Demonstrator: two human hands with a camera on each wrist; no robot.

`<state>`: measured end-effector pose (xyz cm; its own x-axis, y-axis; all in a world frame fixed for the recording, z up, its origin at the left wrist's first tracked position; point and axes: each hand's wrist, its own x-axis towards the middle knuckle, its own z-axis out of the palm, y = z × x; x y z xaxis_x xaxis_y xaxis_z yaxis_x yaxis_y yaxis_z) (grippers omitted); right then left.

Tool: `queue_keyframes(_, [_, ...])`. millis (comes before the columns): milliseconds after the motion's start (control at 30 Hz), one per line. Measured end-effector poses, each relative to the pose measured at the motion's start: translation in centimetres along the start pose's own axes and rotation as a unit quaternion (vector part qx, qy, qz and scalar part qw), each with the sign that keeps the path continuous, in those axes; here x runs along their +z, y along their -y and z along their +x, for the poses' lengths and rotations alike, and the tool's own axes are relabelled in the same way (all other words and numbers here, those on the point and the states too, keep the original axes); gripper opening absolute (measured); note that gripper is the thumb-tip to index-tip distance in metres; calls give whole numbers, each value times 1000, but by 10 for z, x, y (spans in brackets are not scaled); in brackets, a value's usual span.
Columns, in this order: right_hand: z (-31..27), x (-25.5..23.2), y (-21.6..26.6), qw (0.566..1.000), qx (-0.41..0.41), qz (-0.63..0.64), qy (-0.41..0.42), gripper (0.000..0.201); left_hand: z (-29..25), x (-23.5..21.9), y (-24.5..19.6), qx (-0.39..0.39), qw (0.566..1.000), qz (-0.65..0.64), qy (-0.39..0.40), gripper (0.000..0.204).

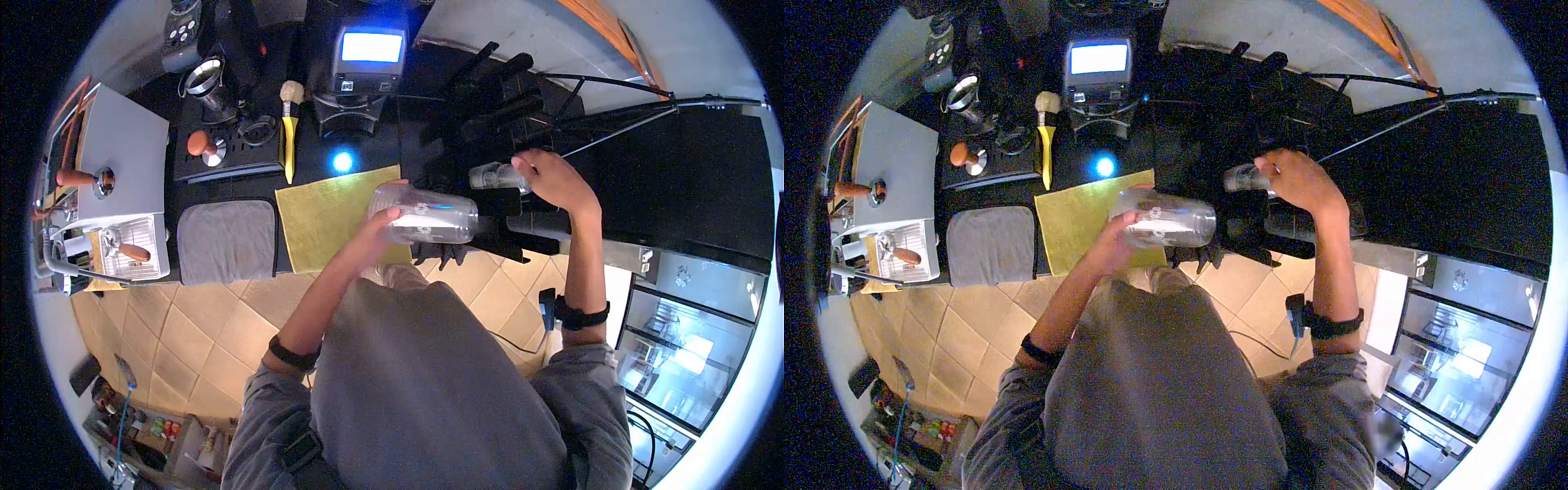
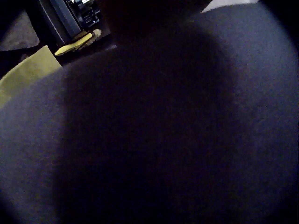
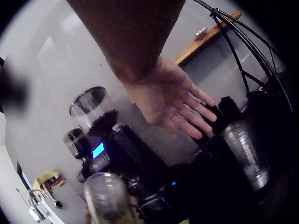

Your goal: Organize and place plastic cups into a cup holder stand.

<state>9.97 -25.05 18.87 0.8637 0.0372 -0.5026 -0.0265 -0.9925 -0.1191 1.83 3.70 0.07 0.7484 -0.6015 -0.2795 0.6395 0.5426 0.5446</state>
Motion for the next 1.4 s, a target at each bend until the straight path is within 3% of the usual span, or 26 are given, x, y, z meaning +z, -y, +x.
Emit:
queue_keyframes(33, [13, 15, -24, 1000, -1, -2, 0, 38, -1, -4, 0, 1, 999, 31, -18, 79])
queue_keyframes(67, [28, 36, -48, 995, -60, -82, -15, 37, -3, -11, 1, 3, 999, 30, -19, 79])
queue_keyframes(100, [32, 38, -45, 979, -119, -161, -30, 38, -3, -17, 1, -6, 998, 36, -41, 78])
queue_keyframes(133, [37, 38, -44, 979, -121, -162, -30, 38, -3, -22, 2, -14, 997, 42, -64, 77])
queue_keyframes(200, [44, 42, -34, 993, -20, -106, 57, 42, -6, -28, -2, -15, 998, 30, -60, 76])
queue_keyframes(233, [53, 44, -39, 992, -21, -106, 57, 42, -7, -25, -7, -15, 998, 20, -55, 74])
queue_keyframes(300, [73, 48, -47, 979, -43, -110, 168, 49, -11, -16, -16, 4, 998, 23, -61, 73])
queue_keyframes(433, [83, 41, -49, 974, -32, -88, 206, 59, -12, -15, -22, 37, 998, -7, -52, 71])
queue_keyframes(500, [92, 37, -45, 950, 86, -159, 254, 70, -12, -19, -20, 35, 998, -4, -56, 71])
queue_keyframes(600, [99, 41, -51, 946, 139, -129, 263, 73, -12, -16, -19, 41, 997, 17, -59, 74])
queue_keyframes(933, [103, 45, -55, 940, 167, -112, 276, 68, -5, -13, -17, 64, 997, -22, -39, 66])
queue_keyframes(1033, [95, 39, -50, 950, 168, -136, 223, 65, -2, -13, -16, 63, 997, -30, -35, 66])
queue_keyframes(1133, [76, 4, -38, 945, 134, -137, 265, 78, 1, -17, -12, 54, 997, -38, -39, 66])
queue_keyframes(1200, [48, -22, -30, 958, 117, 34, 260, 81, 2, -15, -13, 56, 997, -33, -38, 67])
queue_keyframes(1233, [38, -32, -30, 966, 63, 29, 249, 90, 4, -14, -16, 63, 997, -26, -38, 68])
queue_keyframes(1267, [24, -48, -30, 966, 42, 7, 255, 85, 5, -13, -17, 66, 997, -26, -36, 68])
queue_keyframes(1333, [1, -51, -73, 984, -94, 41, 147, 89, 8, -9, -19, 66, 997, -1, -46, 71])
queue_keyframes(1400, [-45, -82, -27, 986, -82, 69, 132, 86, 13, -4, -20, 64, 997, 10, -35, 72])
